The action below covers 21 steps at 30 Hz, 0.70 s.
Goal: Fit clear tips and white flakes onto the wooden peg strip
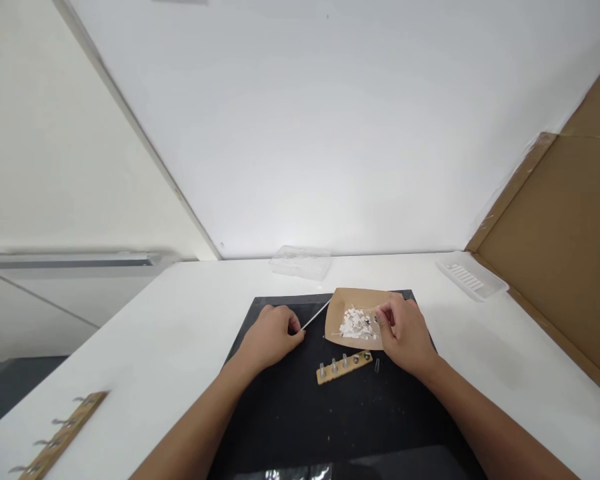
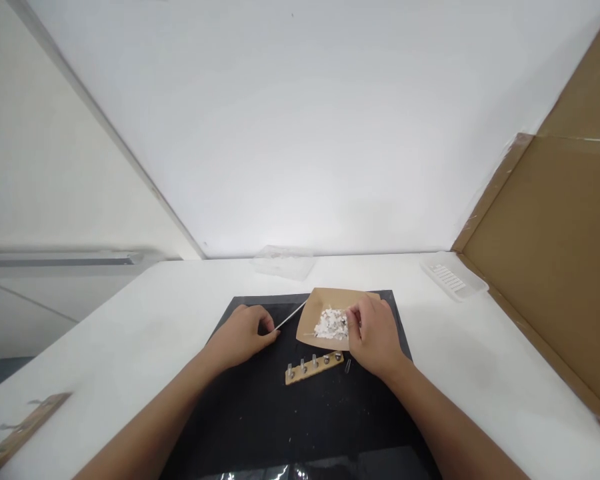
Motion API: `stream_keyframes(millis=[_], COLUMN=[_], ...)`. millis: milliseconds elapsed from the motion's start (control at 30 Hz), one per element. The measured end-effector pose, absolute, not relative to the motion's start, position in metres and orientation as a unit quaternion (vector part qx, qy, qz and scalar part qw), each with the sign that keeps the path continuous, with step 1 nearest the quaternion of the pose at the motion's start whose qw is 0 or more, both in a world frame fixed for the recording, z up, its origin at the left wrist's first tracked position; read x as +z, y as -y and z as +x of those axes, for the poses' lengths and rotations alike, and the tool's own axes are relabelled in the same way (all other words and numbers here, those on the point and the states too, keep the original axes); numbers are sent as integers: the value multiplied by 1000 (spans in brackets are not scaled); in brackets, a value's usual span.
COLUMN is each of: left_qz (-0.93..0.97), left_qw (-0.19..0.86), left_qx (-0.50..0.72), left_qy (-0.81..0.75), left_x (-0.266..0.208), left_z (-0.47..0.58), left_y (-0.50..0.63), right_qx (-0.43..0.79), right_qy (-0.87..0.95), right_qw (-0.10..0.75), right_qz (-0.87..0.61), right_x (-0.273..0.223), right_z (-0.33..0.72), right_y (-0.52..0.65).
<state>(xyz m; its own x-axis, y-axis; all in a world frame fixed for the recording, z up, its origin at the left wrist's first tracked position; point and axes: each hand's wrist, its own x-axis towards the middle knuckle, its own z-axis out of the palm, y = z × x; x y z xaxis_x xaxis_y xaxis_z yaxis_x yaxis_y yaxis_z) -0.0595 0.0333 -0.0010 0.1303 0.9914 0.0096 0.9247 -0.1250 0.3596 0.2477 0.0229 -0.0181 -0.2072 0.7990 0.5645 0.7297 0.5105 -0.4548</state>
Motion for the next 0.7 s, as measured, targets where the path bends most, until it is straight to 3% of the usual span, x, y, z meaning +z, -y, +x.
stream_keyframes(millis=[467, 700], left_qz=[728, 786], left_qw=[75, 140], left_qx=[212, 215], left_qy=[-648, -562], left_x=[7, 16], left_z=[-37, -10], left_y=[-25, -5], right_qx=[17, 42], right_qy=[768, 787], right_qw=[404, 415], right_qz=[-497, -454], right_x=[-13, -13], right_z=[249, 246], right_y=[-26, -23])
